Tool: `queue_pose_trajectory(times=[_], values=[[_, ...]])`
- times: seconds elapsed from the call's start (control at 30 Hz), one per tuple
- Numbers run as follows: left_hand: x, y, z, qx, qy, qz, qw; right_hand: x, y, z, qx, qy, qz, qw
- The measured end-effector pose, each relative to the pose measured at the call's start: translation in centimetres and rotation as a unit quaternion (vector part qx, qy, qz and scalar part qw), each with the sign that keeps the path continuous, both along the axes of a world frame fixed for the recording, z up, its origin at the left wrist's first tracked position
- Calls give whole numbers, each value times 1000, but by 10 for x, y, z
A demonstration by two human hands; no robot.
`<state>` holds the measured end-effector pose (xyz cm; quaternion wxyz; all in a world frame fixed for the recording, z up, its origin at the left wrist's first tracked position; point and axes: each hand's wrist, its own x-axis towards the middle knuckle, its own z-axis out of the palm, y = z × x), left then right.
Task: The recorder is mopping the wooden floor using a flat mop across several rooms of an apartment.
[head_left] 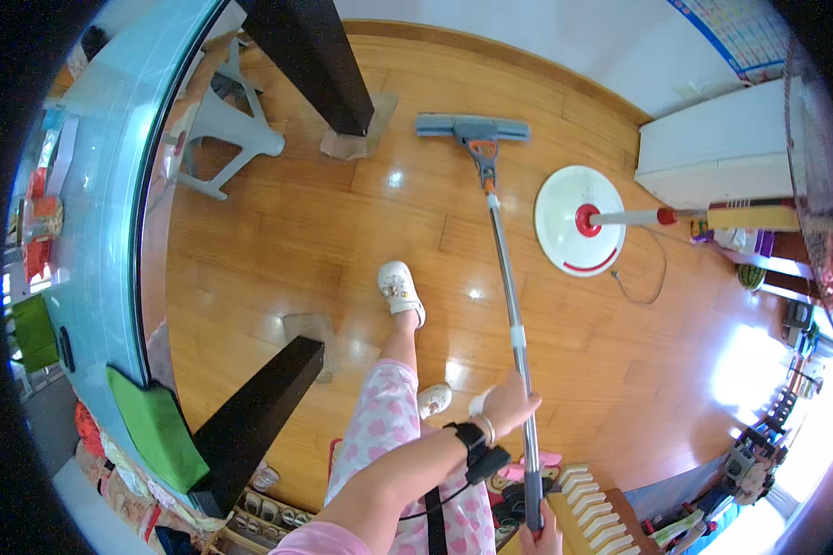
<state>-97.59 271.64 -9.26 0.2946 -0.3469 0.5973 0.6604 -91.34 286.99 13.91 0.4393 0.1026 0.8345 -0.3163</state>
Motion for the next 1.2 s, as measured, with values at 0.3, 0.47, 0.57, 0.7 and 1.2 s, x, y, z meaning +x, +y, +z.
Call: queue_pose_trajectory(times=[0.3,0.47,0.57,0.7,1.2], values=[[-135,-186,-3,40,67,173,982,-152,-127,-31,-104,-10,89,991],[-155,-244,0,-22,75,244,966,-240,-194,-9,6,52,285,957],[-188,-273,-14,17,71,307,949,-298,-218,-18,92,-2,320,943],[-235,-277,-14,-92,76,347,930,-345,-231,-16,119,34,319,940],[-308,-264,39,103,56,404,907,-407,-232,45,268,252,443,818]])
